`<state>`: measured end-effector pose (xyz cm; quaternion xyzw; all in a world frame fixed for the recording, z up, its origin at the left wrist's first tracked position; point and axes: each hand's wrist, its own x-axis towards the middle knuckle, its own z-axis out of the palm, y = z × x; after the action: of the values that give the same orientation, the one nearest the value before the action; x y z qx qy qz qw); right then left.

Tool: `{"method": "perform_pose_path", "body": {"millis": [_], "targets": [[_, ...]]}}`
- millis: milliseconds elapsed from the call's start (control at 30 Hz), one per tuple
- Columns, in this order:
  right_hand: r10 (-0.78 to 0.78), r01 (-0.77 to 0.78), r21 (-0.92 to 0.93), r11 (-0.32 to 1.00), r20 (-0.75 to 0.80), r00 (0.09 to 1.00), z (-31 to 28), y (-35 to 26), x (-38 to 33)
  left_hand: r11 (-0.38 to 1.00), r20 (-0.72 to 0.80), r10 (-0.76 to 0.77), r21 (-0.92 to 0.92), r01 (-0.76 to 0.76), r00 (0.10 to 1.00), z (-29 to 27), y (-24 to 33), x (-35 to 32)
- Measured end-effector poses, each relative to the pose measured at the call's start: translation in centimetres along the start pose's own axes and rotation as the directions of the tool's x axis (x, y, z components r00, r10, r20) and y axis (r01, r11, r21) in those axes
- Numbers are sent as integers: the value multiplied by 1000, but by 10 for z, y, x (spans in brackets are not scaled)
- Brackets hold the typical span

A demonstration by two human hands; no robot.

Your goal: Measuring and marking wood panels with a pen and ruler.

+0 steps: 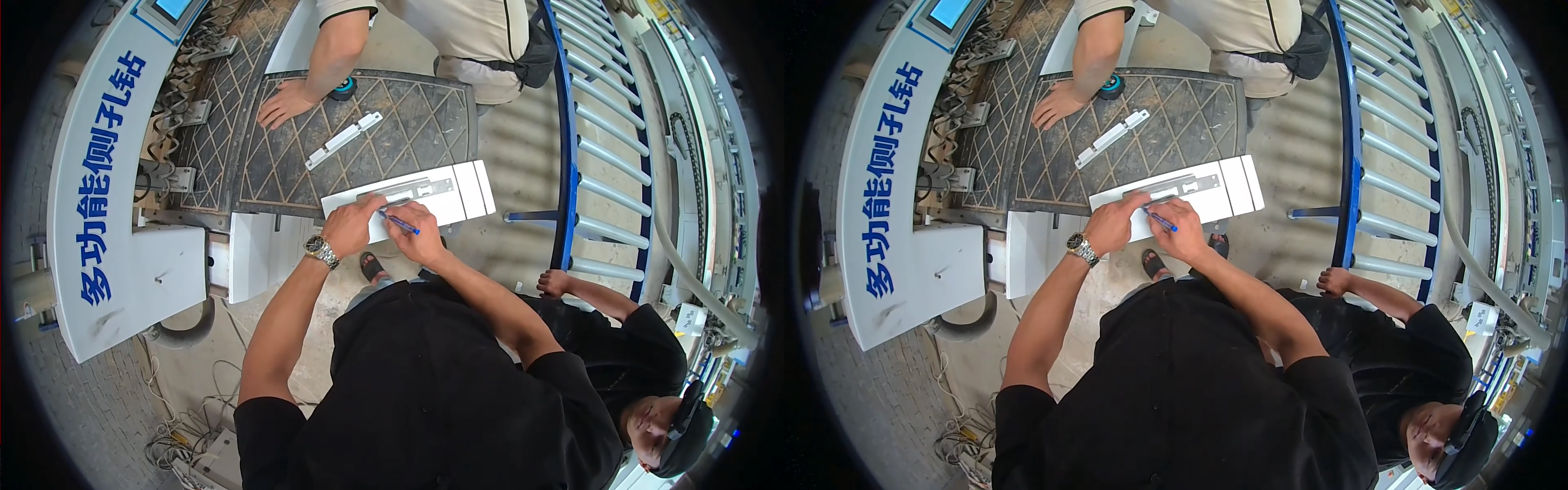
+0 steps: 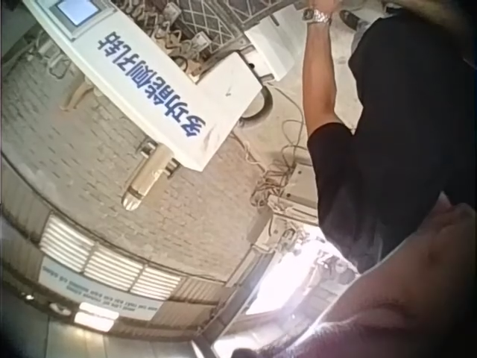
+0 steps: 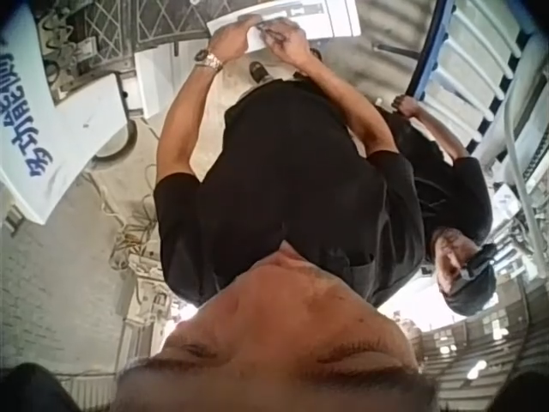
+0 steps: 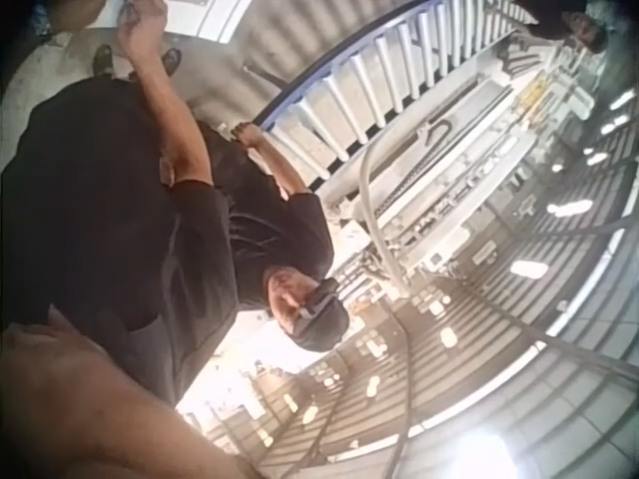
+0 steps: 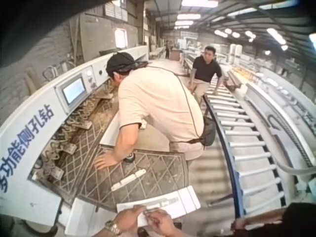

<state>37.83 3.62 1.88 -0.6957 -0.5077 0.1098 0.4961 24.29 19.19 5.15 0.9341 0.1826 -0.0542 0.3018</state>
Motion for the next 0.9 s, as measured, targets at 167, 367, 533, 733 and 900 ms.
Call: {"method": "perform_pose_path", "body": {"millis": [167,367,533,733,900], "targets": [[10,-11,-17,1000,-34,999,-15,5,0,1000,-24,16,16,-15,1000,1,0,-1],[102,-117,-158,980,-96,990,-49,20,-6,999,1,-24,46,24,1000,2,0,0],[161,-188,-190,964,-150,975,-69,31,-9,999,-4,-7,33,8,1000,3,-1,0],[198,-238,-168,957,-226,954,-83,38,-9,999,-20,3,38,-2,1000,2,2,-1],[352,-364,-23,931,-199,914,-91,37,-9,1000,6,-20,24,20,1000,-1,5,-1]]}}
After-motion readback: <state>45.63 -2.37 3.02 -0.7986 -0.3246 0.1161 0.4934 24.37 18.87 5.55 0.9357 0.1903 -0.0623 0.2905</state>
